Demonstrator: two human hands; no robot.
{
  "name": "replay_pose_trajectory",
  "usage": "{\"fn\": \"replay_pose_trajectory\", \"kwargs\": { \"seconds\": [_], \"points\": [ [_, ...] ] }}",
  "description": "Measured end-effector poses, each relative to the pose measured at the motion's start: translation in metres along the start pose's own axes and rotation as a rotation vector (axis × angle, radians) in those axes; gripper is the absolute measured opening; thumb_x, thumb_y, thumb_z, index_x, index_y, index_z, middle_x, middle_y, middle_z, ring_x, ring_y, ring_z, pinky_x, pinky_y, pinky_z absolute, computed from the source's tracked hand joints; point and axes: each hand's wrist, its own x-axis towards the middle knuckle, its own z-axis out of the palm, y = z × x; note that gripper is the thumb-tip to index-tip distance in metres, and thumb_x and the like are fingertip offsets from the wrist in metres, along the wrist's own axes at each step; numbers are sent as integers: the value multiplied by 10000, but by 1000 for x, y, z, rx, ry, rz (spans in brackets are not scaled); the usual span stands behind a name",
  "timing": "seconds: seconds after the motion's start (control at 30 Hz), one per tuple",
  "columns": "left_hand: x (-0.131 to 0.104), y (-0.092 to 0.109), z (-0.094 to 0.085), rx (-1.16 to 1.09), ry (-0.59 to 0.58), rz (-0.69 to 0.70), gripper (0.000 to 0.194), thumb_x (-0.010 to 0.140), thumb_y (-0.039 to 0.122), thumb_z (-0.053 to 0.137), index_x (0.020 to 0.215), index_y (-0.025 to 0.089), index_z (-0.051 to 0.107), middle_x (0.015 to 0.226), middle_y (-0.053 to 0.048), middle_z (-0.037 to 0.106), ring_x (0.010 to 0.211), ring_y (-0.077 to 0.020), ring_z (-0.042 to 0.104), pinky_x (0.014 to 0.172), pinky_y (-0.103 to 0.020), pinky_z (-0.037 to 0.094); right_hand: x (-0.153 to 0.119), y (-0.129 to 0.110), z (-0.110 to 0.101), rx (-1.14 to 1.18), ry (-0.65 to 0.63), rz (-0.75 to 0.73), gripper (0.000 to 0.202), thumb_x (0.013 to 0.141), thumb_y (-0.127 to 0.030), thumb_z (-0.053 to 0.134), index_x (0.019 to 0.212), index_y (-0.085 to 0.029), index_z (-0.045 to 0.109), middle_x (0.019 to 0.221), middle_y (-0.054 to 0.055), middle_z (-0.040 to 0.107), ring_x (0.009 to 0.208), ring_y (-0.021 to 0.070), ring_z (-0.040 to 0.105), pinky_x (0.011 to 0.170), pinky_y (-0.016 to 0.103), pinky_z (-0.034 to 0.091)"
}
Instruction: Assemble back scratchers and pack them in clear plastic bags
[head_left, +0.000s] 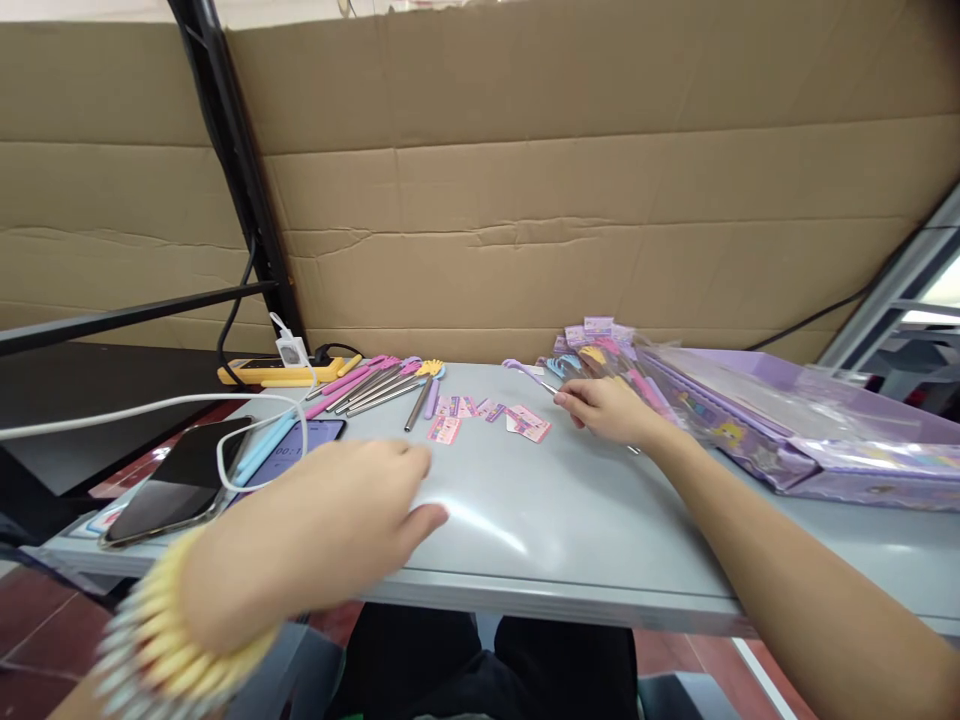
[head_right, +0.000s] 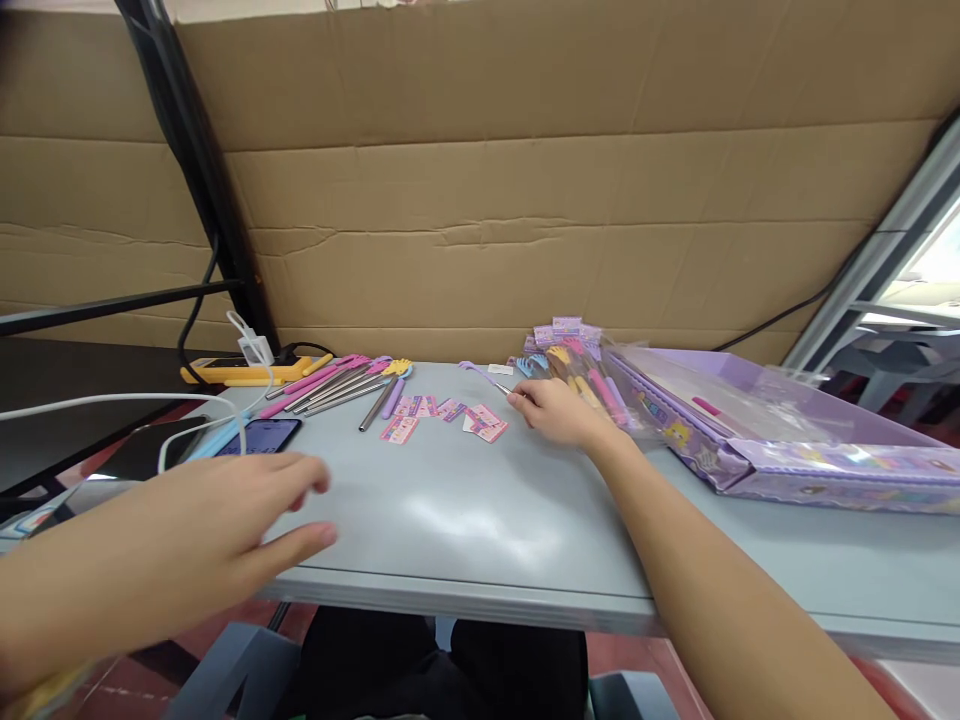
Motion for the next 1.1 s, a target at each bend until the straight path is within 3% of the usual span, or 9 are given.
{"fn": "replay_pose_trajectory", "kwargs": {
  "seconds": [0.07, 0.13, 0.23, 0.37, 0.43, 0.53, 0.67, 0.83, 1.1],
  "points": [
    [34, 27, 1, 85, -62, 201, 297, 752, 530, 489, 807, 279, 639, 795, -85, 666, 727, -252, 628, 650, -372, 440, 0, 0, 0, 16, 3, 12, 328, 856, -388, 361, 689, -188, 560, 607, 21, 623, 540, 135, 508, 563, 259, 340],
    [72, 47, 3, 153, -69, 266, 228, 779, 398, 489, 818, 234, 642, 816, -113, 667, 769, -263, 639, 660, -375, 450, 0, 0, 0, 18, 6, 22, 326, 859, -384, 355, 692, -187, 554, 605, 22, 620, 543, 137, 510, 572, 259, 346],
    [122, 64, 16, 203, -78, 190, 206, 783, 258, 472, 805, 175, 659, 829, -153, 667, 803, -281, 647, 647, -371, 458, 0, 0, 0, 11, 4, 34, 327, 864, -379, 349, 678, -188, 537, 603, 21, 611, 554, 138, 512, 582, 258, 349],
    [162, 60, 51, 155, 40, 140, 248, 759, 209, 482, 929, 128, 642, 951, -171, 649, 895, -283, 627, 686, -365, 474, 0, -1, 1, 17, -7, 49, 328, 869, -384, 348, 665, -191, 517, 611, 17, 602, 568, 136, 511, 590, 256, 350],
    [170, 50, 68, 108, 157, 169, 278, 802, 211, 425, 987, 136, 620, 1029, -154, 626, 971, -265, 599, 761, -366, 474, 0, -1, 1, 6, -4, 43, 320, 863, -392, 361, 677, -189, 524, 624, 19, 599, 578, 136, 506, 583, 254, 345],
    [174, 34, 83, 52, 192, 188, 301, 821, 229, 410, 1040, 145, 599, 1084, -136, 601, 1033, -254, 564, 849, -367, 456, 0, -2, 1, -18, -4, 25, 300, 834, -425, 419, 728, -185, 563, 636, 15, 583, 576, 131, 486, 546, 247, 320],
    [174, 22, 86, -57, 179, 219, 431, 811, 308, 461, 1201, 133, 513, 1185, -127, 567, 1121, -249, 513, 933, -363, 418, -1, -3, -1, -22, -27, 20, 288, 778, -453, 512, 729, -180, 591, 593, -2, 544, 541, 112, 447, 509, 237, 282],
    [171, 29, 90, -69, 176, 348, 653, 769, 407, 545, 1349, 158, 380, 1255, -119, 525, 1151, -262, 489, 948, -367, 405, -3, -5, 0, 30, -32, -19, 309, 773, -469, 525, 746, -179, 626, 547, -17, 506, 510, 94, 404, 496, 233, 262],
    [170, 38, 92, -76, 222, 400, 384, 796, 305, 533, 1156, 183, 586, 1101, -66, 625, 988, -208, 584, 884, -310, 443, -1, -5, 1, 81, -97, -42, 354, 772, -510, 515, 769, -178, 638, 543, -17, 497, 505, 93, 391, 488, 231, 263]
  ]
}}
